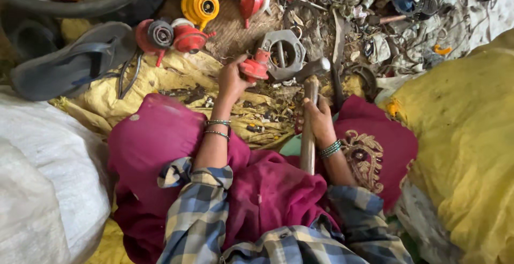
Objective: The person sits on the floor and uses a hammer to strike a red plastic component held in a metal vise, breaking off pieces. The person then picks up a yellow plastic part and repeats the hammering process to separate its components.
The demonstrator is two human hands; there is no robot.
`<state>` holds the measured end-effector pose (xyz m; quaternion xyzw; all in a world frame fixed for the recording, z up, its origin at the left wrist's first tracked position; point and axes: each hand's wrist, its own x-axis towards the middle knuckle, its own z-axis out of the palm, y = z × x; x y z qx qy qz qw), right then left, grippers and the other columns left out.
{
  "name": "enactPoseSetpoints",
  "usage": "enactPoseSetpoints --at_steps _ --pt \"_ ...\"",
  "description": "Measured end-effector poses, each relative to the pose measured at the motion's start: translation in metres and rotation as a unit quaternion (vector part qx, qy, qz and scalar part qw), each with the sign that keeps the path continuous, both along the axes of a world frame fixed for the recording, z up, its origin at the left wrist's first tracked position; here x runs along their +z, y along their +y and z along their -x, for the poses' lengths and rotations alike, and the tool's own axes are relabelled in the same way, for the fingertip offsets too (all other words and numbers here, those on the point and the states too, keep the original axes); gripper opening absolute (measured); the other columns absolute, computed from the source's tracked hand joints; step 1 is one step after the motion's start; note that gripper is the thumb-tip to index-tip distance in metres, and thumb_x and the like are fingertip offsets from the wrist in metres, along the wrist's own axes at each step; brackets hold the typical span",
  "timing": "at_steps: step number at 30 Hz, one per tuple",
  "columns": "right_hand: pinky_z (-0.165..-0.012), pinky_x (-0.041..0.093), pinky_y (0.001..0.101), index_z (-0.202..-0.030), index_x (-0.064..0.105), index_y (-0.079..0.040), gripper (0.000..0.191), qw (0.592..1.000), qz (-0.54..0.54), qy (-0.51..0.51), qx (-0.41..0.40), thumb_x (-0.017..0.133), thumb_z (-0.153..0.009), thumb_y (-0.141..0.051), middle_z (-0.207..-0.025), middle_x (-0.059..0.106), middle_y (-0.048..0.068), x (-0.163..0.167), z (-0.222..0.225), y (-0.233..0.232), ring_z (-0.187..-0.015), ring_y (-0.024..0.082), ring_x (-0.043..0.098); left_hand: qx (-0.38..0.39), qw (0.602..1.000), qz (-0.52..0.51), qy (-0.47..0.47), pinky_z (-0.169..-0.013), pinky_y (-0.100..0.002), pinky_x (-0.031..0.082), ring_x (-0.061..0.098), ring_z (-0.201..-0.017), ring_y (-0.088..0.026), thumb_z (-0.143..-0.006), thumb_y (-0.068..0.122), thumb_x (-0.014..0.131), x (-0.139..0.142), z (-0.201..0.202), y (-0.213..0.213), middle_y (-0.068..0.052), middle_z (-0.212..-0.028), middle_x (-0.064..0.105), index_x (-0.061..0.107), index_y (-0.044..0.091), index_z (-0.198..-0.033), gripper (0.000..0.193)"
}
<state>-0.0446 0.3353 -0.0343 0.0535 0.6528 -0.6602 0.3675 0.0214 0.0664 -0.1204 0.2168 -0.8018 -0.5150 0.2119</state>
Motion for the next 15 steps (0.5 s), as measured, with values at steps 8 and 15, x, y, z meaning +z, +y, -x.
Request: enactPoseSetpoints --at_steps 8,15 --pt "-0.052 0.053 0.0304 -0.106 0.056 -0.009 0.019 0.987 0.029 -0.138 -0.076 0.061 -0.098 -0.026 -0.079 0.061 0.005 -0.059 0.022 0.027 -0.06 0.015 0.058 -0.135 0.926 -0.333 0.114 -0.1 -0.034 0.057 0.068 -0.113 -0.015 -0.068 0.0 0.094 0.011 0.005 0.0 -0.006 -0.126 0.072 0.062 0.003 -0.136 0.075" --pt "-0.062 0.055 0.0256 -0.099 0.057 -0.002 0.026 0.909 0.202 -0.331 -0.155 0.064 -0.102 -0.027 -0.081 0.059 0.004 -0.082 0.024 0.035 -0.068 0.015 0.06 -0.209 0.842 -0.476 0.144 -0.102 -0.035 0.057 0.066 -0.119 -0.015 -0.069 0.002 0.095 0.048 -0.006 0.004 -0.004 -0.13 0.069 0.062 0.004 -0.134 0.073"
